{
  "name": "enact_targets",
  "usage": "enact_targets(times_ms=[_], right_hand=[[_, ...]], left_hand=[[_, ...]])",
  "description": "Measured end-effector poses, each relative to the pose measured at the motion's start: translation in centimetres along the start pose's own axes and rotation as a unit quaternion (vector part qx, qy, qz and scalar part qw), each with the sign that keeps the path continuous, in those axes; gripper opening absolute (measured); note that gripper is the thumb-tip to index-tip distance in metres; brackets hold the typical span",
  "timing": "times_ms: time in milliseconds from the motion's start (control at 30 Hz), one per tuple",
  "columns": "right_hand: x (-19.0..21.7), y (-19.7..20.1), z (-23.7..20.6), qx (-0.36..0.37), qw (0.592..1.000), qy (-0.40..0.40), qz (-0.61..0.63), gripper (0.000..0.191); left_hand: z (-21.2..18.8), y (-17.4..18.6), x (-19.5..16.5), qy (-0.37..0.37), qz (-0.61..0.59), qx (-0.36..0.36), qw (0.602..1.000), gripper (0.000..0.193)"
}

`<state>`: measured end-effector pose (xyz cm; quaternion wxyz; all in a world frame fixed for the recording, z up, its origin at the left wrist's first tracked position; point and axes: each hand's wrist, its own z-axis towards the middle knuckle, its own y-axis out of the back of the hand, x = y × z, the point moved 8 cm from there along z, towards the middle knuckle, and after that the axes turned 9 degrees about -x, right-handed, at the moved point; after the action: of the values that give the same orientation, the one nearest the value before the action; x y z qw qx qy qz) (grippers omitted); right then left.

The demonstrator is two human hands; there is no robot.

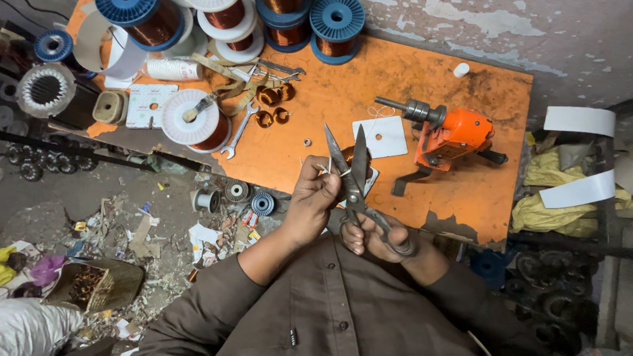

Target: The person operates a bench grinder to smooth a small metal piece, then ties a white string around a copper coil and secures it with a knot. The person uses scissors to cut the string and places the coil on a white card.

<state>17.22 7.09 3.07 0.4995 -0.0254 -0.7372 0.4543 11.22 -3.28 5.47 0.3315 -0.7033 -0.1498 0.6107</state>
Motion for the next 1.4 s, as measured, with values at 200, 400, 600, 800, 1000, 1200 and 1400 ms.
enact_targets(times_ms=[200, 400, 600, 800, 1000, 1200, 1400], right_hand=[[-0.4, 0.2, -0.4, 0.008, 1.000, -0.022, -0.005, 0.088], [-0.6, 0.4, -0.2, 0.006, 1.000, -0.016, -0.006, 0.087], [-0.1, -0.2, -0.3, 0.010, 1.000, -0.010, 0.005, 0.083], [0.4, -0.7, -0.7, -0.001, 1.000, -0.006, -0.022, 0.086], [1.2, 1.4, -3.3, -0.005, 1.000, 0.011, 0.013, 0.066], [0.1, 8.6, -7.8, -0.215, 0.966, 0.036, -0.140, 0.036], [-1.6, 12.3, -12.2, -0.331, 0.880, -0.017, -0.339, 0.028]], left_hand=[[-0.4, -0.8, -0.9, -0.046, 0.019, 0.015, 0.999, 0.017], [-0.3, -0.9, -0.7, -0.024, 0.007, 0.015, 1.000, 0.017], [-0.5, -1.2, -1.3, -0.032, 0.014, 0.027, 0.999, 0.016], [-0.6, -0.5, -0.1, -0.007, -0.013, 0.013, 1.000, 0.017], [0.8, 3.0, 1.1, 0.061, -0.059, -0.025, 0.996, 0.015], [3.1, 9.0, 5.0, 0.101, 0.155, -0.028, 0.982, 0.010], [4.3, 15.0, 9.5, 0.131, 0.127, -0.120, 0.976, 0.005]])
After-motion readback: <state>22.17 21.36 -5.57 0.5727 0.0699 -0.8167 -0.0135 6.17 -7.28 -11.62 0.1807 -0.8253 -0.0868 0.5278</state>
